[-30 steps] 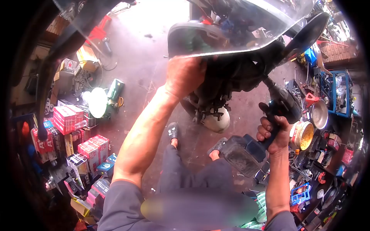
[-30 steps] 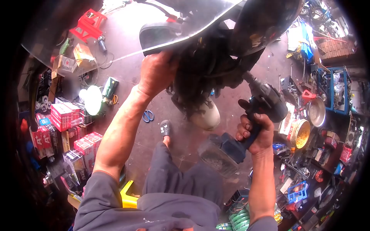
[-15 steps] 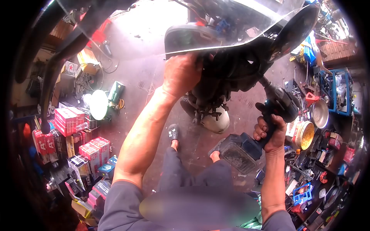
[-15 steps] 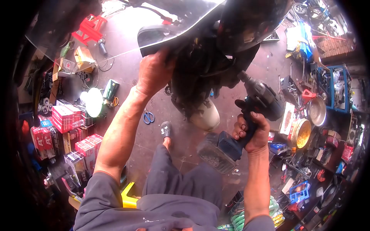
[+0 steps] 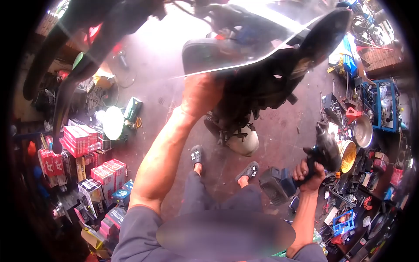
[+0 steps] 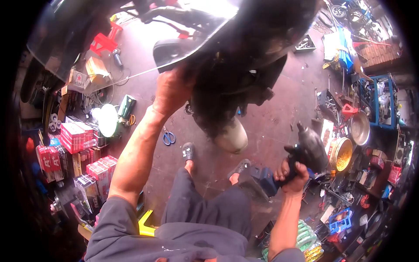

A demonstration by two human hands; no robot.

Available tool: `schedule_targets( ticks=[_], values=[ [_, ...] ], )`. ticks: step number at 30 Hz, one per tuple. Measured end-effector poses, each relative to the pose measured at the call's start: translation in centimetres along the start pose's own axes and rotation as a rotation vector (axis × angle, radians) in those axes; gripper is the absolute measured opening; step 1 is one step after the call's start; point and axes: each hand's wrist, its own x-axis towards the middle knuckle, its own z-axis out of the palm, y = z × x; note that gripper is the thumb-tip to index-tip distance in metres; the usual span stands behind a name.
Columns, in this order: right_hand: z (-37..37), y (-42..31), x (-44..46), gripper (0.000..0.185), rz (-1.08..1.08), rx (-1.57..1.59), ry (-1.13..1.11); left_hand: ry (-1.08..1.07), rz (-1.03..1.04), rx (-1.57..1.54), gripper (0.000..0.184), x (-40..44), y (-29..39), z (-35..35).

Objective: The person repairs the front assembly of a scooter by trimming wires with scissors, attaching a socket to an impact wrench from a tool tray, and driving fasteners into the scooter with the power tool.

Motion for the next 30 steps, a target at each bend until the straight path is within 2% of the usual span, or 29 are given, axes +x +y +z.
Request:
schedule_targets(
  ticks=[1,2,4,5,6,8,10,11,12,14,16,19,20,23,24,26,27,28,30],
  values=[
    [-1.3,0.0,-1.1,0.058,-0.012,-0.018,0.054,0.004,-0.006,-0.026,0.013,-0.1,-0.1,0.2],
    [-2.6,0.2,-2.1,0.055,-0.029,-0.035,0.110,-0.081,-0.107,0.023,0.016,-0.5,-0.6,0.5],
    [-5.7,1.4,-3.2,0.048,-0.029,-0.031,0.311,-0.071,-0.078,0.014,0.014,-0.5,-0.4,0.4],
    [-7.3,2.0,-3.3,0.045,-0.025,-0.077,0.386,-0.002,-0.046,-0.091,0.015,-0.9,-1.0,1.1],
    [-8.7,2.7,-3.1,0.045,-0.018,-0.026,0.443,-0.062,-0.105,-0.065,0.017,-1.0,-1.2,0.8],
    [-14.0,5.4,-2.0,0.043,-0.017,-0.034,0.549,0.021,0.029,-0.159,0.017,-0.7,-0.7,1.0],
    [-16.6,8.0,0.0,0.040,-0.028,-0.110,0.616,-0.104,-0.114,-0.157,0.021,-1.5,-2.1,0.8],
    [-18.4,9.7,1.2,0.033,-0.029,-0.124,0.671,-0.131,-0.120,-0.110,0.022,-1.6,-3.5,0.6],
    [-20.5,11.5,2.4,0.041,0.048,-0.159,0.757,-0.160,-0.127,-0.063,0.023,-1.6,-4.7,0.3],
    [-26.6,17.2,5.3,0.040,0.045,-0.208,0.833,-0.091,-0.036,-0.062,0.025,-1.5,-4.2,0.4],
    [-28.5,20.4,8.3,0.035,0.085,-0.329,0.963,0.003,0.008,0.014,0.026,-1.3,-2.4,0.6],
    [-35.8,27.9,12.0,0.035,-0.038,-0.365,0.987,-0.071,-0.139,0.028,0.027,-1.1,-3.1,-0.8],
    [-38.1,29.8,13.4,0.035,0.047,-0.506,1.047,-0.051,-0.161,0.026,0.027,-1.0,-3.1,-0.9],
    [-43.2,34.7,15.7,0.027,0.212,-0.474,1.182,0.032,-0.205,0.002,0.023,-1.2,-3.9,-1.3],
    [-44.8,36.4,16.0,0.023,0.149,-0.450,1.193,0.077,-0.205,-0.019,0.020,-1.1,-4.4,-1.5],
    [-48.0,39.5,16.3,0.021,0.240,-0.313,1.209,0.053,-0.025,0.275,0.027,-0.9,-3.4,-1.5],
    [-48.2,40.2,16.4,0.021,0.269,-0.263,1.228,0.009,0.195,0.547,0.029,-0.8,-3.3,-1.7],
    [-48.3,40.5,15.9,0.020,0.299,-0.215,1.256,0.011,0.158,0.472,0.032,-0.9,-3.5,-1.7],
    [-48.7,41.4,15.0,0.036,0.382,-0.233,1.204,0.021,0.088,0.320,0.037,-1.1,-4.0,-1.8]
  ],
)
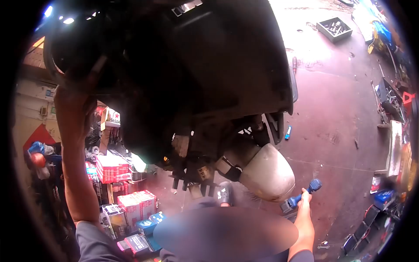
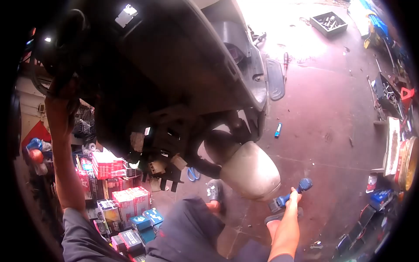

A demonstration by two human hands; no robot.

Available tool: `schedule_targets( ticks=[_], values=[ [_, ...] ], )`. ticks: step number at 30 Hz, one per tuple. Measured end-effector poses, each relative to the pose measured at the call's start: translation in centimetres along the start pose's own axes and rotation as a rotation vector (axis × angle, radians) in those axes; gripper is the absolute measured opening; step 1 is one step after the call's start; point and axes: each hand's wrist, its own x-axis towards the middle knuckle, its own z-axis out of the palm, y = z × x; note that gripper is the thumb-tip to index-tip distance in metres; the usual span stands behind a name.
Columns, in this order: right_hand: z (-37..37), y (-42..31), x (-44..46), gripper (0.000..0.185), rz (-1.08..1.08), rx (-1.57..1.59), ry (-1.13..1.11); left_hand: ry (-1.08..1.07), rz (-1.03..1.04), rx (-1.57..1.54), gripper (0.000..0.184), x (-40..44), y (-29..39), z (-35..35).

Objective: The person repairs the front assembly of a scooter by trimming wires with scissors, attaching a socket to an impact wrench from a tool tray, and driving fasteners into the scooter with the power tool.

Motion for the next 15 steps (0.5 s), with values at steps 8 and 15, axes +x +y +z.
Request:
schedule_targets(
  ticks=[8,15],
  values=[
    [-2.4,-13.6,-25.0,0.043,-0.583,-0.004,-0.431,-0.135,-0.289,-0.255,0.027,0.5,2.9,0.7],
    [2.1,-33.1,-58.0,0.041,-1.020,-0.116,-0.963,-0.189,-0.444,-0.528,0.023,0.8,4.5,0.6]
  ],
)
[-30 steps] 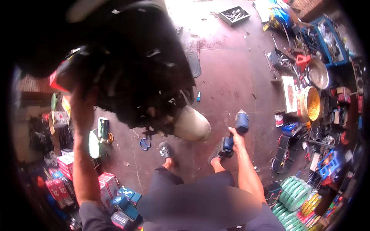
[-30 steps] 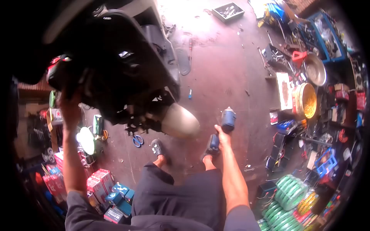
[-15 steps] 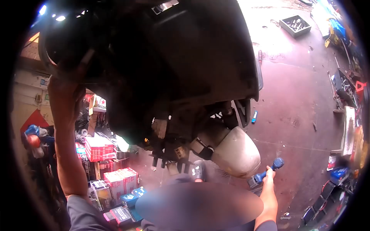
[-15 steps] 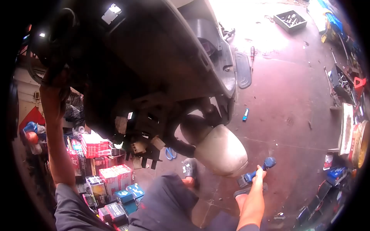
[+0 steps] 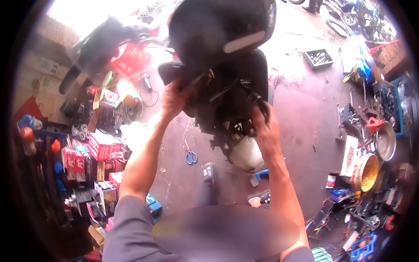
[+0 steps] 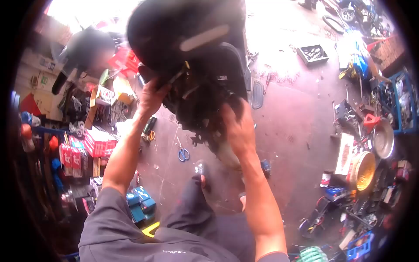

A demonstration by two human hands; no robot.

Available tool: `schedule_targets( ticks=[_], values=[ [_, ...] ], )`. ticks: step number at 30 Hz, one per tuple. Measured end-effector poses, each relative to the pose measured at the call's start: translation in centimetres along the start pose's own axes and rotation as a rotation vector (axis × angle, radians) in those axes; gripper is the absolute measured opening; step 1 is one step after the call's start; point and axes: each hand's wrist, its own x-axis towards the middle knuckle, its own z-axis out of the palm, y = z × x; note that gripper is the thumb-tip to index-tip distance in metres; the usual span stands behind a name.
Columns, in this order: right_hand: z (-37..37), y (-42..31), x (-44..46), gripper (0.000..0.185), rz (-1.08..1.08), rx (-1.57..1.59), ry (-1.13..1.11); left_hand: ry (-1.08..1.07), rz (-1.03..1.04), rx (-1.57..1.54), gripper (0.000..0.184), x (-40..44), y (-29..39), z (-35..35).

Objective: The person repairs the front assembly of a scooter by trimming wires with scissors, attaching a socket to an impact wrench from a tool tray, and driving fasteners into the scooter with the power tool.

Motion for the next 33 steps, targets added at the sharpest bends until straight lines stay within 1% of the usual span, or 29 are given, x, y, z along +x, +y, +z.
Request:
schedule_targets(
  ticks=[1,2,4,6,7,8,9,11,12,15,17,18,19,20,21,23,26,28,29,30,31,32,33],
  values=[
    [1.1,-2.3,1.2,0.036,-0.038,-0.027,-0.036,0.031,0.058,-0.009,0.021,0.5,-1.6,0.2],
    [1.6,-2.9,2.2,0.032,-0.042,-0.030,-0.021,0.013,0.029,0.032,0.023,0.4,-0.8,0.1],
    [2.8,-2.4,3.4,0.025,-0.035,-0.027,0.018,-0.019,0.003,0.058,0.026,0.5,-0.7,0.2],
    [3.2,-2.2,3.1,0.020,-0.012,0.082,0.052,-0.045,-0.001,0.033,0.027,0.5,-1.7,0.3],
    [3.3,-2.2,3.6,0.018,-0.018,0.139,0.074,-0.029,0.021,0.062,0.028,1.1,-1.8,0.4],
    [3.2,-1.3,3.7,0.015,-0.013,0.122,0.103,-0.018,0.032,0.093,0.028,0.9,-0.9,0.5],
    [3.1,-0.3,3.4,0.016,-0.083,0.066,0.185,-0.009,0.031,0.122,0.028,0.2,-0.5,0.6],
    [3.1,0.6,3.5,0.018,-0.259,-0.032,0.348,0.062,0.192,0.107,0.028,0.2,-1.2,0.9],
    [2.6,-1.1,2.9,0.023,-0.120,0.050,0.379,0.039,0.160,0.185,0.028,-0.1,1.3,0.0],
    [-0.7,-3.6,1.1,0.029,0.147,0.310,0.343,-0.049,0.087,0.182,0.032,0.0,0.7,-0.3],
    [-4.5,-2.1,-1.0,0.034,0.319,0.351,0.420,0.080,0.280,0.104,0.025,0.5,-0.1,0.3],
    [-6.8,-0.7,-2.4,0.036,0.405,0.307,0.469,0.147,0.374,0.067,0.022,0.7,-0.6,0.4],
    [-9.0,1.1,-4.3,0.038,0.501,0.259,0.521,0.112,0.353,0.113,0.021,0.6,-1.0,0.4],
    [-10.8,3.2,-6.3,0.036,0.560,0.237,0.619,0.075,0.329,0.160,0.020,0.4,-1.4,0.3],
    [-12.6,5.5,-8.1,0.035,0.614,0.214,0.716,0.081,0.325,0.176,0.019,0.4,-1.6,0.4],
    [-16.3,11.0,-11.3,0.039,0.767,0.250,0.903,0.093,0.316,0.208,0.016,0.3,-2.0,0.6],
    [-15.1,13.2,-12.2,0.052,1.043,-0.039,0.973,0.082,0.284,0.257,0.015,0.0,-2.5,0.9],
    [-16.7,20.4,-11.4,0.059,0.584,-0.490,0.671,0.058,0.286,0.272,0.015,0.1,-2.1,0.5],
    [-10.8,15.5,-8.9,0.050,0.319,-0.454,0.522,0.045,0.283,0.276,0.016,0.2,-2.3,0.6],
    [-3.5,7.8,-6.0,0.040,0.278,-0.283,0.436,0.032,0.280,0.279,0.017,0.2,-2.4,0.7],
    [1.1,4.1,-3.7,0.035,0.098,-0.280,0.411,0.021,0.276,0.283,0.017,0.1,-2.6,0.7],
    [4.0,1.5,-1.6,0.033,0.016,-0.191,0.362,0.035,0.278,0.245,0.019,0.0,-2.3,0.6],
    [5.7,0.1,0.3,0.032,-0.009,-0.103,0.290,0.049,0.280,0.208,0.020,0.0,-1.6,0.4]
  ],
)
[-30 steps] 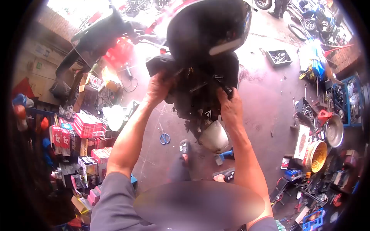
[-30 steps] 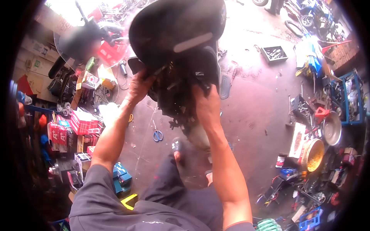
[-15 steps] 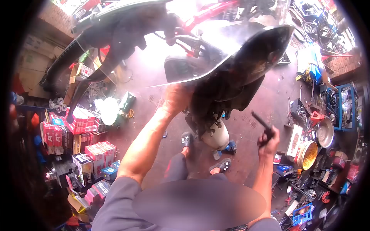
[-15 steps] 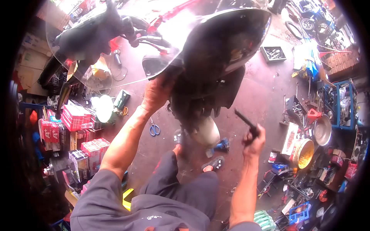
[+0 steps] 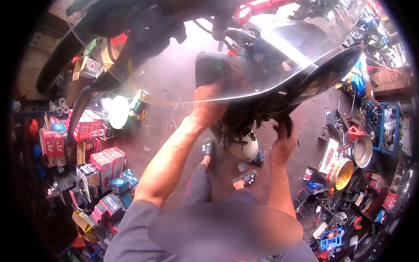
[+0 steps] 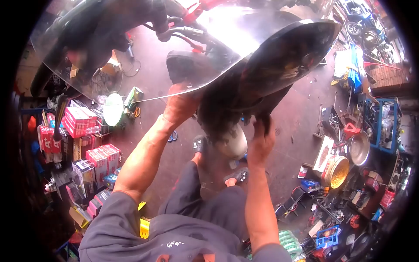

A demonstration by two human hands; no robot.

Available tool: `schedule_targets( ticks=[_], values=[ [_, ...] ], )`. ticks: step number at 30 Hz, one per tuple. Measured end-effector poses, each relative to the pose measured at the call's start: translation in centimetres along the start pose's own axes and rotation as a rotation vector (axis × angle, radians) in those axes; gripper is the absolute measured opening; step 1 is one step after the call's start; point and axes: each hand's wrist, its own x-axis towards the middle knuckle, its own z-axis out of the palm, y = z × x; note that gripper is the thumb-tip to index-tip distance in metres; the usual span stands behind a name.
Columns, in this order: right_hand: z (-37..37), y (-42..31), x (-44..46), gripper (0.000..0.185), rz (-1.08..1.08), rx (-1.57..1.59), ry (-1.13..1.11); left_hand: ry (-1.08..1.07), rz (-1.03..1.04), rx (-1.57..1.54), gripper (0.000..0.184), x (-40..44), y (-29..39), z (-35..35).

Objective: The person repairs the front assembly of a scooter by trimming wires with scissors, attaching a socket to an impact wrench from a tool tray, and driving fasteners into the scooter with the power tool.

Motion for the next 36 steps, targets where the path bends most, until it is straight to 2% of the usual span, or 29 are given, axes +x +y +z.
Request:
schedule_targets(
  ticks=[4,6,8,9,11,14,16,20,23,26,29,32,35,36],
  values=[
    [4.5,0.0,3.1,0.032,0.066,0.151,-0.188,0.077,0.019,-0.041,0.014,0.4,1.7,-1.1],
    [4.1,1.3,4.4,0.023,-0.322,-0.316,-0.270,0.048,-0.054,-0.049,0.016,0.2,1.2,-0.9],
    [4.4,1.3,4.9,0.019,-0.248,-0.227,-0.313,0.039,-0.083,-0.052,0.017,0.1,0.9,-0.7],
    [5.1,0.9,4.8,0.020,0.021,0.093,-0.306,0.044,-0.075,-0.050,0.018,0.1,0.9,-0.7],
    [6.0,-0.9,4.5,0.022,0.410,0.523,-0.243,0.053,-0.071,-0.080,0.020,0.0,1.1,-0.6],
    [7.4,-4.4,5.0,0.025,0.666,0.782,-0.181,0.061,-0.093,-0.125,0.022,0.3,1.3,-0.8],
    [7.5,-3.0,5.8,0.029,0.719,0.856,-0.212,0.027,-0.130,-0.110,0.022,0.0,1.0,-0.6],
    [7.6,-1.7,6.0,0.034,0.694,0.861,-0.180,0.051,-0.079,-0.125,0.018,0.1,1.4,-1.0],
    [8.1,-0.3,5.8,0.035,0.486,0.840,-0.282,-0.029,-0.149,-0.042,0.020,0.1,0.9,-0.6],
    [8.7,-1.7,5.4,0.037,0.585,0.887,-0.227,0.024,-0.119,-0.079,0.023,0.2,1.4,-0.7],
    [9.5,-3.1,4.8,0.037,0.559,0.707,-0.076,-0.004,-0.128,-0.086,0.023,-0.1,0.8,-0.4],
    [10.5,-1.4,6.2,0.041,0.529,0.835,-0.073,-0.022,-0.122,-0.076,0.025,0.0,1.0,-0.6],
    [11.6,-1.2,6.4,0.047,0.476,0.930,0.125,-0.010,-0.133,-0.091,0.027,0.3,1.6,-1.0],
    [11.9,-1.4,6.3,0.049,0.442,0.935,0.170,-0.015,-0.126,-0.066,0.022,0.2,1.4,-0.8]
  ],
)
